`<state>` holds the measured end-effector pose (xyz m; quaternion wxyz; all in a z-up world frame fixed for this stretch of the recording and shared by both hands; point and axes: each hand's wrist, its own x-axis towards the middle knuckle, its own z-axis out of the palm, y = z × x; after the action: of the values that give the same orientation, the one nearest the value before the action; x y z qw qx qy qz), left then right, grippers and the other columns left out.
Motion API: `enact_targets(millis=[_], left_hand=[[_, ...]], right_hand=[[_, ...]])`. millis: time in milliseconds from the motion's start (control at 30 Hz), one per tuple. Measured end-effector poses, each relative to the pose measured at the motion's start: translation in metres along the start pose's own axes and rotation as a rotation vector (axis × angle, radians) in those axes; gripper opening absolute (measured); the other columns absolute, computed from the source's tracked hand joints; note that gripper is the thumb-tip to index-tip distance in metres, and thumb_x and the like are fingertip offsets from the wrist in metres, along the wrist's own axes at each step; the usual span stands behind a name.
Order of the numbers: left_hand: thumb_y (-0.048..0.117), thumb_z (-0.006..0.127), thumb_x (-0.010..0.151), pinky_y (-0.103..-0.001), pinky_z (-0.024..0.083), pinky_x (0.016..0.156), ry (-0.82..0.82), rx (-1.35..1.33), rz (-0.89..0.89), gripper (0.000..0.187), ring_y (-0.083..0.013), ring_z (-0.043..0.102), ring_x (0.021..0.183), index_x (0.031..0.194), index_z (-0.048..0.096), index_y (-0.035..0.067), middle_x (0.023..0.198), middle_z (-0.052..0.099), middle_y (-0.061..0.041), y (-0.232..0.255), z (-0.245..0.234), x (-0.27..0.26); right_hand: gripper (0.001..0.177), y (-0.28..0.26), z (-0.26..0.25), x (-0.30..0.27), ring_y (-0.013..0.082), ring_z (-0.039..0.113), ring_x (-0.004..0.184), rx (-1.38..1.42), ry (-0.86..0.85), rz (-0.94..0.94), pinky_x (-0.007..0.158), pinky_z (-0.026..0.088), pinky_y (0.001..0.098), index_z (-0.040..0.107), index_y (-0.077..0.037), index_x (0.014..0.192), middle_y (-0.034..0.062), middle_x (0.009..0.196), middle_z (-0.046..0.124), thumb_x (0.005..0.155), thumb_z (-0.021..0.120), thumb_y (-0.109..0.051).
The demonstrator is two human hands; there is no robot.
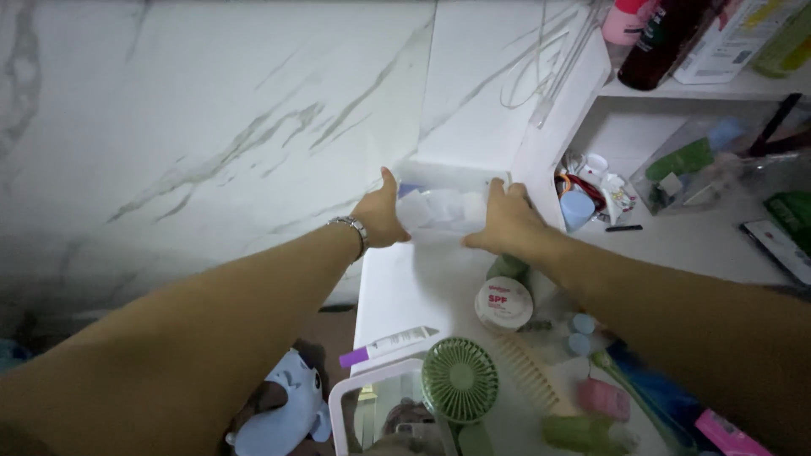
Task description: Organizing skincare products, makeup brushes, and other personal items on a dresser and shelf.
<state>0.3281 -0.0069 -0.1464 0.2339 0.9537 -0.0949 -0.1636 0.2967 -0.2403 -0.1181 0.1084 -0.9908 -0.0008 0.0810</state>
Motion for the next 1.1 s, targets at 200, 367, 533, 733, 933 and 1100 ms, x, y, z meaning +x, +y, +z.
enact_targets(millis=[200,367,533,733,933,1100], left_hand=[[0.031,0.086,0.081,-0.04,0.046,0.112,0.004,-0.022,0.054,0.135,-0.041,0.059,0.127,0.157,-0.022,0.0,0.137,0.059,-0.03,-0.018,0.024,0.006],[0.036,0.084,0.08,-0.04,0.043,0.114,-0.07,-0.129,-0.038,0.138,-0.0382,0.056,0.132,0.157,-0.027,0.007,0.144,0.052,-0.028,0.002,0.011,-0.021],[0.055,0.069,0.089,-0.041,0.045,0.113,-0.024,-0.341,-0.107,0.127,-0.0399,0.054,0.135,0.159,-0.023,0.002,0.148,0.045,-0.033,0.008,0.019,-0.026],[0.063,0.066,0.088,-0.041,0.048,0.11,0.098,-0.333,-0.065,0.119,-0.0378,0.056,0.133,0.158,-0.001,-0.006,0.145,0.051,-0.031,0.005,0.03,-0.014],[0.063,0.061,0.088,-0.041,0.051,0.109,0.009,-0.291,-0.134,0.118,-0.0374,0.058,0.133,0.16,-0.004,-0.005,0.145,0.05,-0.032,0.009,0.025,-0.022],[0.061,0.067,0.09,-0.043,0.042,0.115,0.181,-0.279,-0.031,0.112,-0.0415,0.045,0.142,0.156,0.012,-0.01,0.156,0.035,-0.034,-0.011,0.039,-0.031]], right_hand=[[0.135,0.015,0.022,0.021,0.0517,0.048,0.131,-0.137,0.001,-0.061,0.112,0.045,0.0481,0.013,0.01,0.157,0.0411,0.143,0.036,0.066,0.093,-0.05],[0.138,0.001,0.007,0.006,0.0502,0.034,0.142,-0.134,-0.035,-0.085,0.117,0.036,0.0461,0.007,0.012,0.156,0.0407,0.151,0.025,0.065,0.093,-0.048],[0.123,-0.019,-0.013,-0.025,0.0502,0.016,0.149,-0.243,-0.002,-0.162,0.121,0.023,0.0464,0.011,0.012,0.151,0.0407,0.156,0.014,0.076,0.087,-0.047],[0.064,-0.013,-0.002,-0.033,0.0362,0.037,0.145,-0.104,0.212,-0.422,0.119,0.031,0.046,0.049,-0.006,0.145,0.0187,0.157,0.041,0.086,0.068,-0.021],[0.062,0.012,0.022,-0.02,0.0353,0.042,0.142,-0.047,0.1,-0.52,0.119,0.034,0.0415,0.049,-0.005,0.146,0.0193,0.154,0.045,0.086,0.06,-0.006],[0.064,0.014,0.022,-0.012,0.0358,0.041,0.141,-0.071,0.087,-0.546,0.116,0.034,0.0425,0.047,-0.005,0.147,0.0196,0.153,0.043,0.085,0.063,-0.008]])
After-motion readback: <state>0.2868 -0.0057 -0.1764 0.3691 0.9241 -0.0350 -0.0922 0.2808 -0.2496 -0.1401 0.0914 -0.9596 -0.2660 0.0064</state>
